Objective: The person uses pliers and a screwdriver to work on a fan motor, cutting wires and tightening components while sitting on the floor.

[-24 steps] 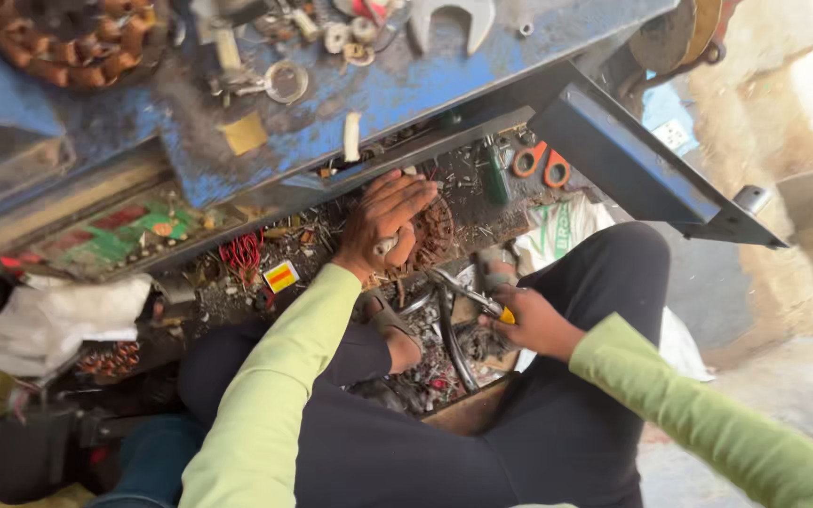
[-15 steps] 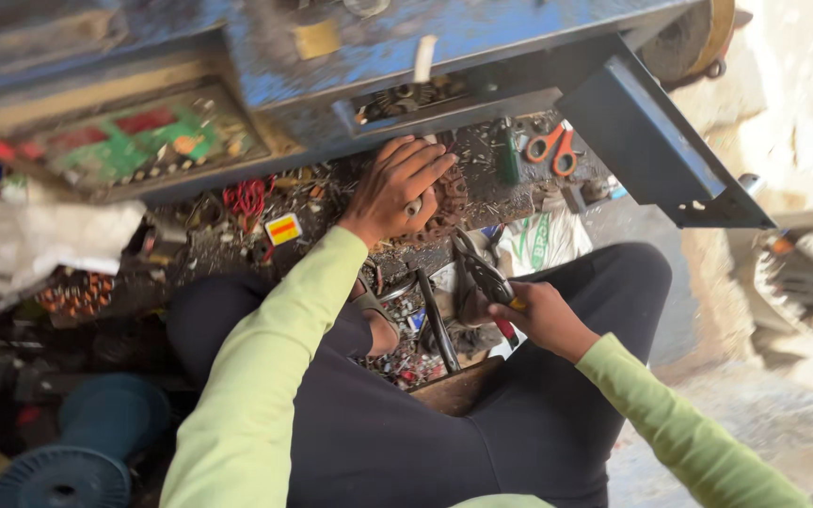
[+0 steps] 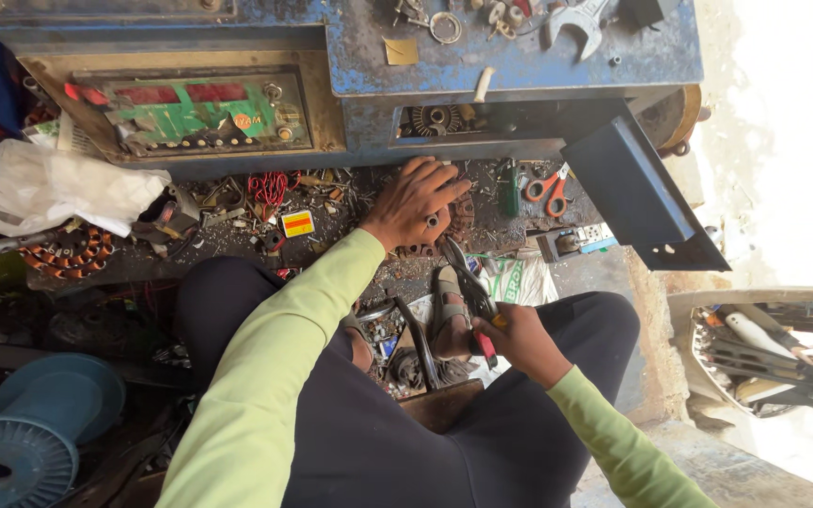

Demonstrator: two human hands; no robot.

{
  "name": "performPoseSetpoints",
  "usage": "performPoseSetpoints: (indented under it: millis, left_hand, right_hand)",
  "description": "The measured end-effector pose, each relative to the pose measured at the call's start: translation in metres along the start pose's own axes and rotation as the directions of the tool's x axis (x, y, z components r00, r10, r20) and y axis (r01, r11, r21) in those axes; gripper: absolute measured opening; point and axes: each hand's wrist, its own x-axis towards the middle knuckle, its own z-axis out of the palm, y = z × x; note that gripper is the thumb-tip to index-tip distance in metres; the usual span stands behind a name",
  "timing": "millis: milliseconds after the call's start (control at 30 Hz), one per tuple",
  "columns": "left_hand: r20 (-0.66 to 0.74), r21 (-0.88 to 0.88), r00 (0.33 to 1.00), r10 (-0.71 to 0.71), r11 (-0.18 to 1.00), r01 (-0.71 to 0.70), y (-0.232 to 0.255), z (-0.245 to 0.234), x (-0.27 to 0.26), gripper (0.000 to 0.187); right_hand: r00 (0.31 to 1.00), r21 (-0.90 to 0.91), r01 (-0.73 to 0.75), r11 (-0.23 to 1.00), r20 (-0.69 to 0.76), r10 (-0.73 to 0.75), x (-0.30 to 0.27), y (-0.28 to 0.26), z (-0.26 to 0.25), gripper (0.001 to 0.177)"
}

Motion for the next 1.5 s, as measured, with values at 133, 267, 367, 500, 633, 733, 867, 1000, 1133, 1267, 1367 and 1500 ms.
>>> performPoseSetpoints:
  millis: [133, 267, 367, 500, 633, 733, 867, 1000, 1133, 1267, 1367, 1500]
  left_hand:
    - [-0.037, -0.047, 0.999, -0.029, 0.999, 0.027, 0.001, 0.0, -0.002, 0.049]
    - [0.033, -0.1, 0.998, -0.049, 0.994, 0.052, -0.004, 0.002, 0.0, 0.055]
    - [0.066, -0.081, 0.995, -0.076, 0.993, 0.082, -0.007, 0.011, 0.0, 0.052]
    - [0.054, -0.069, 0.996, -0.07, 0.995, 0.073, -0.011, 0.017, 0.0, 0.052]
    - [0.032, -0.072, 0.998, -0.048, 0.996, 0.05, -0.009, 0.012, -0.002, 0.049]
    - [0.028, -0.062, 0.999, -0.043, 0.997, 0.045, -0.008, 0.011, -0.001, 0.048]
    - [0.036, -0.059, 0.998, -0.042, 0.997, 0.044, -0.007, 0.008, -0.001, 0.047]
    - [0.043, -0.063, 0.997, -0.058, 0.996, 0.061, -0.008, 0.01, -0.002, 0.048]
    - [0.015, -0.081, 0.998, -0.061, 0.995, 0.062, -0.009, 0.009, -0.002, 0.048]
    - [0.044, -0.077, 0.996, -0.083, 0.993, 0.086, -0.008, 0.01, -0.002, 0.049]
    - [0.041, -0.089, 0.996, -0.079, 0.993, 0.083, -0.009, 0.009, 0.001, 0.05]
    - [0.03, -0.097, 0.997, -0.066, 0.993, 0.068, -0.009, 0.011, -0.003, 0.049]
  right_hand:
    - [0.997, -0.006, 0.052, 0.999, -0.057, -0.052, 0.011, 0.003, 0.006, 0.042]
    - [0.985, 0.106, 0.087, 0.99, -0.161, -0.069, 0.018, -0.004, 0.026, 0.036]
    - [0.981, 0.096, 0.081, 0.992, -0.186, -0.062, 0.021, -0.008, 0.026, 0.035]
    - [0.99, 0.053, 0.11, 0.993, -0.092, -0.105, 0.011, -0.014, -0.003, 0.034]
    - [0.997, 0.026, 0.078, 0.997, -0.021, -0.078, 0.005, -0.027, -0.024, 0.032]
    - [1.0, 0.083, 0.007, 0.997, 0.029, -0.009, 0.006, -0.031, -0.03, 0.033]
    - [0.998, -0.016, 0.042, 0.999, 0.04, -0.042, 0.01, -0.031, -0.034, 0.034]
    - [0.995, -0.093, 0.083, 0.992, 0.06, -0.078, 0.022, -0.028, -0.036, 0.039]
    - [0.988, -0.078, 0.154, 0.985, -0.021, -0.156, 0.025, -0.031, -0.023, 0.032]
    - [0.982, -0.073, 0.187, 0.98, -0.013, -0.188, 0.021, -0.033, -0.028, 0.03]
    - [0.989, -0.065, 0.148, 0.987, 0.018, -0.147, 0.011, -0.038, -0.041, 0.031]
    - [0.993, -0.067, 0.111, 0.992, 0.049, -0.108, 0.0, -0.044, -0.048, 0.032]
